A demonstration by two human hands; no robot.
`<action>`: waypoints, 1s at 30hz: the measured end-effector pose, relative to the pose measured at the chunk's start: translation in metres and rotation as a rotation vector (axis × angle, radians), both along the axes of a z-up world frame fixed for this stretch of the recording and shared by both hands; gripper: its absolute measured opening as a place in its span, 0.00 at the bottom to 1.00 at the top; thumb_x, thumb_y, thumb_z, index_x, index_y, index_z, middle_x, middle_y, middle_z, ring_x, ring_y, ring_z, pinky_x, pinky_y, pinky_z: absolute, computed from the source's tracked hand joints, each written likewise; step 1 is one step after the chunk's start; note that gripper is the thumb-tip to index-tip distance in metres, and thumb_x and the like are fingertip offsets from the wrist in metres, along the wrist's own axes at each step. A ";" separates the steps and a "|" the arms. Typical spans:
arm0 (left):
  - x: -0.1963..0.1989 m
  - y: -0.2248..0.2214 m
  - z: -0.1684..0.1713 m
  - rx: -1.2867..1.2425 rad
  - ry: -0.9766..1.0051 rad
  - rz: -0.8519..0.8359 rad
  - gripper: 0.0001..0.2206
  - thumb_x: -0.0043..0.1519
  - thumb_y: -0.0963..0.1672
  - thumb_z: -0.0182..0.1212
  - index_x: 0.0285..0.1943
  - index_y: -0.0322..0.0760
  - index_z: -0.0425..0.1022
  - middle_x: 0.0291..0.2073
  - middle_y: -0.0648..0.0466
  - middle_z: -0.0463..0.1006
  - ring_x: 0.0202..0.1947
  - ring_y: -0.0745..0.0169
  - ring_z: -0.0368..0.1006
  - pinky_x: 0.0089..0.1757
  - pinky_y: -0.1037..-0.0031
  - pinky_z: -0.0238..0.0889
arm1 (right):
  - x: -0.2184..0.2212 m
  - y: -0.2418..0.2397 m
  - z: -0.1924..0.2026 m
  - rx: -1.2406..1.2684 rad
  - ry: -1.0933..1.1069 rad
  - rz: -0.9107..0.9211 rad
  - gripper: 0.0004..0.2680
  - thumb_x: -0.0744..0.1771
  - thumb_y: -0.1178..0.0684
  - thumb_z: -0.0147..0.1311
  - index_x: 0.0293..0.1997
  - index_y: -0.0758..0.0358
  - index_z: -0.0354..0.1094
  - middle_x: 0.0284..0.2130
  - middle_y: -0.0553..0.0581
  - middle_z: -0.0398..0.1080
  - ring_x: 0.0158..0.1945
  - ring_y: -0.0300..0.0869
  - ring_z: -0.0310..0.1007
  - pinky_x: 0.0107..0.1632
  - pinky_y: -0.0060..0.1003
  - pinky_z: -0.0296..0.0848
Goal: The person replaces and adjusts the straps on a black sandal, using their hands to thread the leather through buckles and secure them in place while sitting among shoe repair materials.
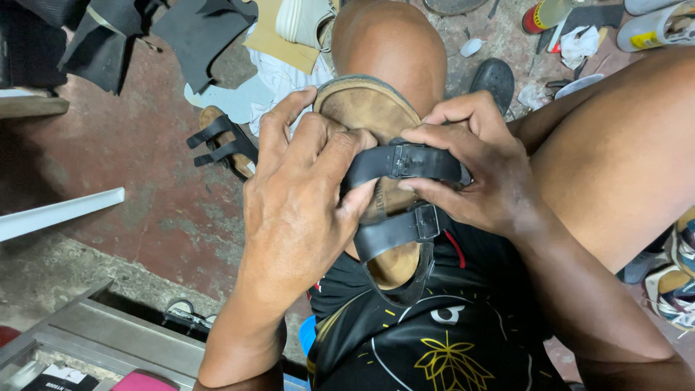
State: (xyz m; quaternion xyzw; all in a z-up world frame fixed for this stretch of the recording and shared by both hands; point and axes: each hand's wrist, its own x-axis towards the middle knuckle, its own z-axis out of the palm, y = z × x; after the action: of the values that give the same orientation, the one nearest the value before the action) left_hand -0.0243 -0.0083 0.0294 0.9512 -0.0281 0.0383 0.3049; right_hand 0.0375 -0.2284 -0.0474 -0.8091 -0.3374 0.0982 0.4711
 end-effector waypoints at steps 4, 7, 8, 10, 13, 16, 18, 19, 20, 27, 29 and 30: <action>0.001 0.005 0.000 -0.025 0.017 -0.004 0.19 0.49 0.41 0.77 0.49 0.37 0.78 0.44 0.48 0.74 0.65 0.38 0.65 0.51 0.56 0.69 | -0.001 -0.001 0.001 -0.021 -0.004 -0.002 0.20 0.61 0.54 0.74 0.57 0.60 0.71 0.52 0.60 0.64 0.56 0.47 0.72 0.57 0.37 0.75; 0.000 0.006 0.001 -0.024 0.020 -0.014 0.19 0.49 0.42 0.77 0.49 0.37 0.78 0.44 0.49 0.74 0.65 0.37 0.65 0.54 0.54 0.68 | 0.001 -0.001 0.002 -0.001 0.004 0.005 0.20 0.61 0.55 0.74 0.57 0.60 0.72 0.52 0.60 0.64 0.55 0.46 0.72 0.56 0.36 0.75; 0.000 0.006 0.000 -0.024 0.016 -0.012 0.19 0.50 0.42 0.78 0.49 0.37 0.78 0.44 0.49 0.74 0.65 0.37 0.65 0.55 0.55 0.68 | 0.001 -0.001 0.002 0.009 0.017 0.008 0.20 0.61 0.55 0.73 0.57 0.60 0.72 0.52 0.60 0.64 0.55 0.46 0.72 0.56 0.36 0.75; 0.000 0.006 -0.001 -0.024 0.006 -0.009 0.19 0.51 0.42 0.78 0.50 0.38 0.78 0.45 0.49 0.75 0.66 0.38 0.65 0.56 0.55 0.67 | 0.001 -0.001 0.003 0.012 0.034 0.005 0.20 0.61 0.56 0.73 0.57 0.60 0.72 0.52 0.60 0.64 0.55 0.46 0.73 0.56 0.36 0.75; -0.001 0.004 0.000 -0.013 0.006 0.004 0.19 0.50 0.43 0.79 0.49 0.40 0.79 0.43 0.51 0.75 0.64 0.38 0.66 0.53 0.57 0.68 | 0.002 -0.001 0.004 -0.001 0.053 0.001 0.20 0.61 0.56 0.73 0.58 0.60 0.72 0.52 0.60 0.65 0.55 0.45 0.73 0.57 0.36 0.75; -0.003 0.003 0.003 -0.070 -0.030 0.005 0.21 0.51 0.42 0.79 0.54 0.40 0.77 0.45 0.53 0.75 0.65 0.39 0.65 0.56 0.58 0.67 | 0.005 -0.003 0.002 0.005 0.093 0.012 0.21 0.60 0.56 0.73 0.58 0.60 0.72 0.52 0.59 0.66 0.55 0.45 0.73 0.57 0.35 0.75; -0.002 0.000 0.002 -0.063 -0.093 -0.007 0.22 0.48 0.41 0.79 0.51 0.37 0.76 0.43 0.51 0.76 0.61 0.38 0.65 0.55 0.55 0.65 | 0.007 -0.005 0.002 0.012 0.124 0.015 0.21 0.60 0.57 0.72 0.57 0.60 0.72 0.52 0.58 0.66 0.54 0.45 0.73 0.57 0.36 0.73; -0.002 0.000 0.001 -0.059 -0.126 -0.012 0.23 0.46 0.40 0.79 0.50 0.35 0.75 0.41 0.51 0.76 0.60 0.37 0.65 0.55 0.54 0.64 | 0.007 -0.005 0.002 0.013 0.138 0.012 0.20 0.60 0.57 0.73 0.57 0.60 0.73 0.52 0.58 0.67 0.54 0.44 0.73 0.57 0.35 0.73; -0.003 0.001 0.000 -0.062 -0.106 -0.010 0.23 0.48 0.41 0.79 0.52 0.37 0.75 0.43 0.51 0.76 0.62 0.38 0.65 0.57 0.55 0.63 | 0.007 -0.005 0.002 0.015 0.152 0.008 0.20 0.60 0.57 0.73 0.56 0.60 0.73 0.51 0.58 0.67 0.54 0.44 0.73 0.56 0.35 0.73; -0.008 0.009 -0.010 -0.125 -0.029 0.009 0.25 0.50 0.41 0.79 0.57 0.39 0.75 0.47 0.52 0.76 0.67 0.40 0.64 0.60 0.58 0.64 | 0.005 -0.004 0.003 0.017 0.161 -0.011 0.20 0.59 0.56 0.73 0.57 0.59 0.73 0.52 0.58 0.67 0.54 0.43 0.73 0.57 0.34 0.73; -0.009 0.009 -0.012 -0.121 -0.036 0.013 0.24 0.50 0.41 0.79 0.56 0.39 0.76 0.47 0.52 0.76 0.67 0.41 0.64 0.60 0.58 0.63 | 0.005 -0.004 0.004 0.025 0.154 -0.005 0.21 0.59 0.56 0.73 0.57 0.59 0.73 0.52 0.58 0.67 0.55 0.43 0.73 0.57 0.34 0.73; -0.009 0.009 -0.012 -0.116 -0.043 0.012 0.24 0.50 0.42 0.79 0.56 0.40 0.76 0.47 0.52 0.76 0.67 0.41 0.64 0.61 0.58 0.63 | 0.004 -0.003 0.004 0.028 0.150 -0.006 0.21 0.60 0.56 0.73 0.57 0.60 0.73 0.52 0.58 0.67 0.55 0.43 0.73 0.57 0.34 0.72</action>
State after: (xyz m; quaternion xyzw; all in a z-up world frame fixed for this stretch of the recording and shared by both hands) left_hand -0.0337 0.0004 0.0174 0.9311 -0.0266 0.0623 0.3585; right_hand 0.0419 -0.2315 -0.0434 -0.7936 -0.3002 0.1527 0.5067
